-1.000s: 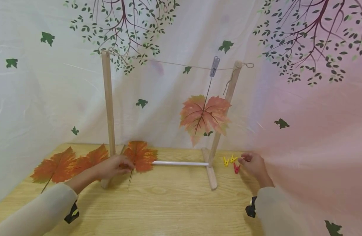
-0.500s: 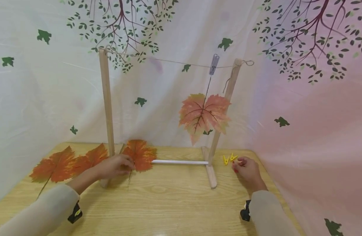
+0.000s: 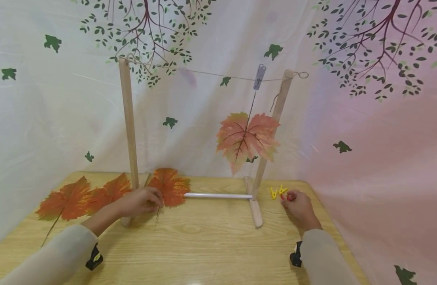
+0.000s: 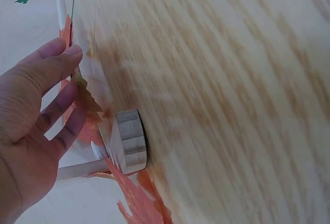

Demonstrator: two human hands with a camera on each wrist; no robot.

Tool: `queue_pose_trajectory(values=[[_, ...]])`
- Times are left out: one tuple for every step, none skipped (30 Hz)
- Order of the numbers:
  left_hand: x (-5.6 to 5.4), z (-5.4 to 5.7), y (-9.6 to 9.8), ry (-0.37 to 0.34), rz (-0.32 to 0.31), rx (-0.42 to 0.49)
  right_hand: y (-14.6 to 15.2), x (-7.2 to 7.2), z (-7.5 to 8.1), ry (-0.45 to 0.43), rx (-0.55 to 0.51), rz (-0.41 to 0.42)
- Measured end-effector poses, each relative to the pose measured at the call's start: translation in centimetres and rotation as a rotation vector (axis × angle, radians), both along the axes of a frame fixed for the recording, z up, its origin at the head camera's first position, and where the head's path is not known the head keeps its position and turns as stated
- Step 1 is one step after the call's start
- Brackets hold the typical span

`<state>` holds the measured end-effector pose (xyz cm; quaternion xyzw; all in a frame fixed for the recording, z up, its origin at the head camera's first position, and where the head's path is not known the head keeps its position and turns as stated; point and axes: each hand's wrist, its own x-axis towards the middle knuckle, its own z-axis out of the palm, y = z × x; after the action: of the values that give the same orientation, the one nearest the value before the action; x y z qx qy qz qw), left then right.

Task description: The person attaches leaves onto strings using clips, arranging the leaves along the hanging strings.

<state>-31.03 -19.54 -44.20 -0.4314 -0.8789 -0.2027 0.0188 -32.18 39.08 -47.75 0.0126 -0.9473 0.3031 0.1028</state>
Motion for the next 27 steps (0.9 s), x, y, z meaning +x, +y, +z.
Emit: queue_pose_trajectory(values=[[0.02, -0.02, 0.01, 0.002, -0.003, -0.002, 0.00, 0.04, 0.06, -0.002, -0.001, 0.006], [0.01, -0.06, 0.01, 0.004, -0.007, -0.002, 0.00, 0.11, 0.14, -0.007, -0.001, 0.013], [0.01, -0.08, 0.02, 0.004, -0.011, -0.002, -0.06, 0.20, 0.23, -0.008, 0.001, 0.020], [0.03, -0.07, 0.04, 0.006, -0.013, -0.006, -0.11, 0.33, 0.38, -0.011, 0.004, 0.029], [0.05, -0.06, 0.07, 0.004, -0.015, -0.010, -0.12, 0.39, 0.44, -0.011, 0.008, 0.039], [0.05, -0.03, 0.10, 0.002, -0.019, -0.011, -0.13, 0.47, 0.54, -0.012, 0.008, 0.050], [0.06, -0.01, 0.14, -0.003, -0.023, -0.012, -0.13, 0.53, 0.62, -0.017, 0.008, 0.065], [0.04, -0.01, 0.16, -0.007, -0.026, -0.015, -0.12, 0.56, 0.71, -0.023, 0.004, 0.074], [0.02, -0.02, 0.19, -0.011, -0.031, -0.017, -0.12, 0.60, 0.82, -0.028, 0.001, 0.084], [-0.02, -0.04, 0.21, -0.015, -0.035, -0.020, -0.08, 0.58, 0.87, -0.034, -0.002, 0.092], [-0.05, -0.06, 0.23, -0.022, -0.040, -0.022, -0.08, 0.58, 0.93, -0.040, -0.006, 0.100], [-0.09, -0.08, 0.25, -0.026, -0.046, -0.021, -0.05, 0.55, 0.95, -0.045, -0.006, 0.106], [-0.12, -0.09, 0.27, -0.030, -0.050, -0.022, -0.01, 0.49, 0.94, -0.049, -0.003, 0.110], [-0.16, -0.10, 0.30, -0.029, -0.055, -0.023, 0.01, 0.43, 0.92, -0.052, 0.000, 0.107], [-0.18, -0.09, 0.33, -0.031, -0.058, -0.023, 0.06, 0.34, 0.87, -0.054, 0.006, 0.111], [-0.17, -0.07, 0.37, -0.032, -0.060, -0.025, 0.12, 0.24, 0.78, -0.056, 0.010, 0.117], [-0.15, -0.05, 0.41, -0.023, -0.067, -0.026, 0.17, 0.13, 0.70, -0.057, 0.015, 0.117], [-0.12, -0.02, 0.45, -0.022, -0.069, -0.028, 0.23, 0.01, 0.60, -0.058, 0.020, 0.116], [-0.07, 0.00, 0.49, -0.018, -0.067, -0.035, 0.27, -0.10, 0.51, -0.060, 0.025, 0.116], [-0.02, 0.01, 0.53, -0.010, -0.066, -0.043, 0.29, -0.17, 0.45, -0.062, 0.032, 0.119], [0.03, 0.01, 0.57, -0.002, -0.066, -0.051, 0.30, -0.21, 0.40, -0.066, 0.037, 0.121], [0.06, -0.01, 0.61, 0.013, -0.073, -0.058, 0.31, -0.24, 0.35, -0.071, 0.042, 0.118], [0.09, -0.05, 0.65, 0.025, -0.075, -0.066, 0.29, -0.27, 0.31, -0.078, 0.045, 0.112], [0.11, -0.07, 0.69, 0.030, -0.074, -0.073, 0.27, -0.27, 0.30, -0.085, 0.047, 0.112], [0.11, -0.13, 0.72, 0.045, -0.078, -0.078, 0.26, -0.27, 0.31, -0.091, 0.051, 0.114], [0.09, -0.17, 0.76, 0.056, -0.087, -0.078, 0.24, -0.26, 0.32, -0.094, 0.053, 0.115], [0.08, -0.21, 0.80, 0.061, -0.096, -0.075, 0.24, -0.28, 0.30, -0.098, 0.054, 0.110]])
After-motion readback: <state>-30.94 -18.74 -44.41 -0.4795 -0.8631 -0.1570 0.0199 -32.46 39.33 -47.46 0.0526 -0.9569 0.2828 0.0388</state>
